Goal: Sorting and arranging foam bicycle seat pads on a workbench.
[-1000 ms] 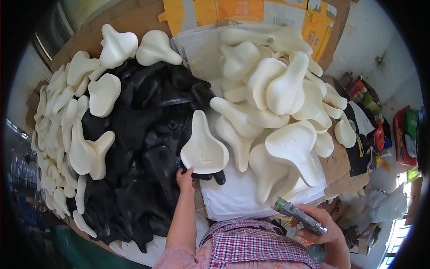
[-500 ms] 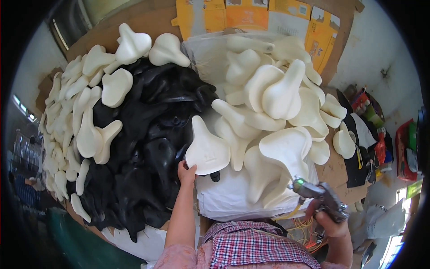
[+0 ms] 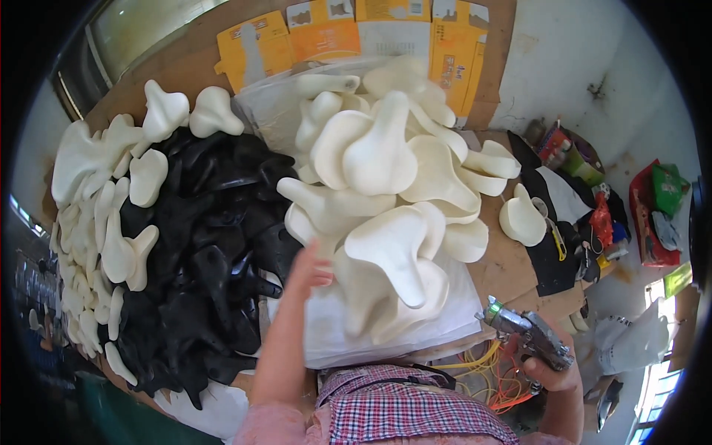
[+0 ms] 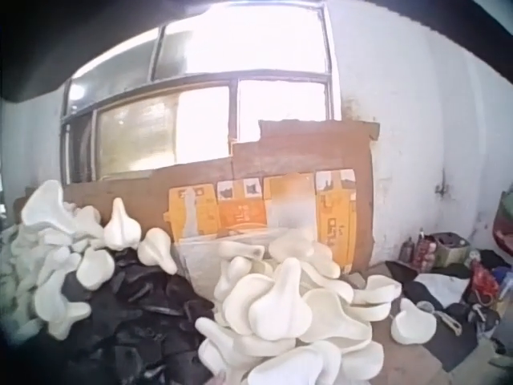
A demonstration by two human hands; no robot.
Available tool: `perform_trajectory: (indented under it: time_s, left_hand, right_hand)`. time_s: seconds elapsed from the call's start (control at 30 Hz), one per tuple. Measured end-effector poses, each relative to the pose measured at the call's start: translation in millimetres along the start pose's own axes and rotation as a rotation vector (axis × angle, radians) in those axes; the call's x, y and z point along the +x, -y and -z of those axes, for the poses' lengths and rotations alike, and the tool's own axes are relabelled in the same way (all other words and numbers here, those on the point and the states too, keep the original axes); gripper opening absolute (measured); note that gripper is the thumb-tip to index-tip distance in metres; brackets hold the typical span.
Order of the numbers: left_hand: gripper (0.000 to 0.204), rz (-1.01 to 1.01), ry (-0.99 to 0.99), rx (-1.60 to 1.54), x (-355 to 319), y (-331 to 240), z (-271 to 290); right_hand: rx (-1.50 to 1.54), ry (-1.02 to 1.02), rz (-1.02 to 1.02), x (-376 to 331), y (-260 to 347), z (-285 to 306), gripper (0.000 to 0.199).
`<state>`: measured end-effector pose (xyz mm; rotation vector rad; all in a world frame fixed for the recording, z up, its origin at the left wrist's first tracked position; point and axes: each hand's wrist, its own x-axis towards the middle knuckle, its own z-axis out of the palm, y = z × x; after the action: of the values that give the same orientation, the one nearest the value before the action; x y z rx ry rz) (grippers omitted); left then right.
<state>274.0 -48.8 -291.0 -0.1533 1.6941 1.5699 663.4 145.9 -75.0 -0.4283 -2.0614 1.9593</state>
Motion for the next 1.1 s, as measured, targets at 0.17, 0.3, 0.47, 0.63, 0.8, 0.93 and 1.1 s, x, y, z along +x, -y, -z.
perform_trajectory:
  time_s: [0.17,0.3,0.47,0.63,0.8,0.93,1.1]
  left_hand:
    - [0.051,-0.048,0.071,-0.476,8.5,38.2,-71.0]
    - [0.055,-0.638,-0.176,-0.306,-79.5,-12.4,-70.5]
    - [0.056,-0.717,-0.437,-0.274,-87.4,-30.1,-24.8]
    - [0.053,-0.627,-0.593,-0.202,-80.7,-14.9,-1.3]
    - [0.037,-1.127,-0.181,-0.837,-74.6,-94.5,34.7]
    - [0.031,-0.995,-0.052,-0.421,-73.1,-112.9,-34.4]
    - [0.055,-0.557,0.306,1.234,-9.4,15.5,-153.6]
  right_hand:
    - [-0.048,0.077,-0.029,-19.1,6.1,38.5,0.067]
    - [-0.123,0.199,-0.021,-22.0,14.1,63.3,0.069]
    - [-0.244,0.345,-0.067,6.1,10.9,63.1,0.060]
    - [-0.018,0.092,0.129,15.2,7.4,47.7,0.059]
    - [0.074,0.014,0.165,21.0,-8.2,55.9,0.073]
    - [0.139,-0.031,0.087,27.3,-23.6,55.7,0.076]
    - [0.140,0.065,0.080,27.1,-38.6,66.8,0.070]
